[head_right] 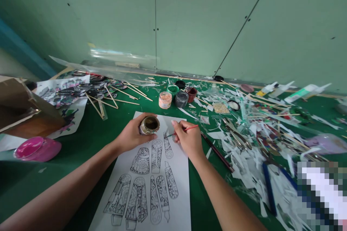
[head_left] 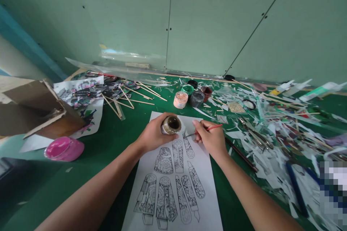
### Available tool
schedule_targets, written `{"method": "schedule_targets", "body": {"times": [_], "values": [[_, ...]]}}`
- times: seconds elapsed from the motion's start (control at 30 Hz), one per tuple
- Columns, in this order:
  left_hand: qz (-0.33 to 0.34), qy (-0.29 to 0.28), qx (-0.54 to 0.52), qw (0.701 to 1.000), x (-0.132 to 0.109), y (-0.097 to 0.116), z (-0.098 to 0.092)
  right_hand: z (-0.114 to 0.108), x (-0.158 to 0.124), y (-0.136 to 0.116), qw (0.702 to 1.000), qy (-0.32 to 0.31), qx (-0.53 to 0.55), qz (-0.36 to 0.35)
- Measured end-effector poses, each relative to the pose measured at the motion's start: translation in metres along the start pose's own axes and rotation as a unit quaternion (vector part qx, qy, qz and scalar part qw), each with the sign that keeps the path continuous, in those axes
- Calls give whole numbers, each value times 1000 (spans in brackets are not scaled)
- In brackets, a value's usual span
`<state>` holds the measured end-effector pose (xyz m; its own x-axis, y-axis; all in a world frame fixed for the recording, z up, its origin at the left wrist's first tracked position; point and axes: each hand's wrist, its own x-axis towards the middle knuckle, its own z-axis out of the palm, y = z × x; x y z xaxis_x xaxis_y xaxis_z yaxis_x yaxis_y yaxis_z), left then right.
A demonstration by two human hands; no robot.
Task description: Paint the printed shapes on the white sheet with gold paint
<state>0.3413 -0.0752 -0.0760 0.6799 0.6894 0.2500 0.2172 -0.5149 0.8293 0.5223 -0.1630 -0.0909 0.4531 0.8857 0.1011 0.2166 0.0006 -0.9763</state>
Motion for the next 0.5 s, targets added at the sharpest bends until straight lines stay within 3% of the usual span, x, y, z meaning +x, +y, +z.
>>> {"method": "schedule_targets", "body": {"times": [0.5], "values": [[-3, -4, -3, 1000, 1, 0, -1, 1, 1, 2, 1000, -4, -19, 6]]}}
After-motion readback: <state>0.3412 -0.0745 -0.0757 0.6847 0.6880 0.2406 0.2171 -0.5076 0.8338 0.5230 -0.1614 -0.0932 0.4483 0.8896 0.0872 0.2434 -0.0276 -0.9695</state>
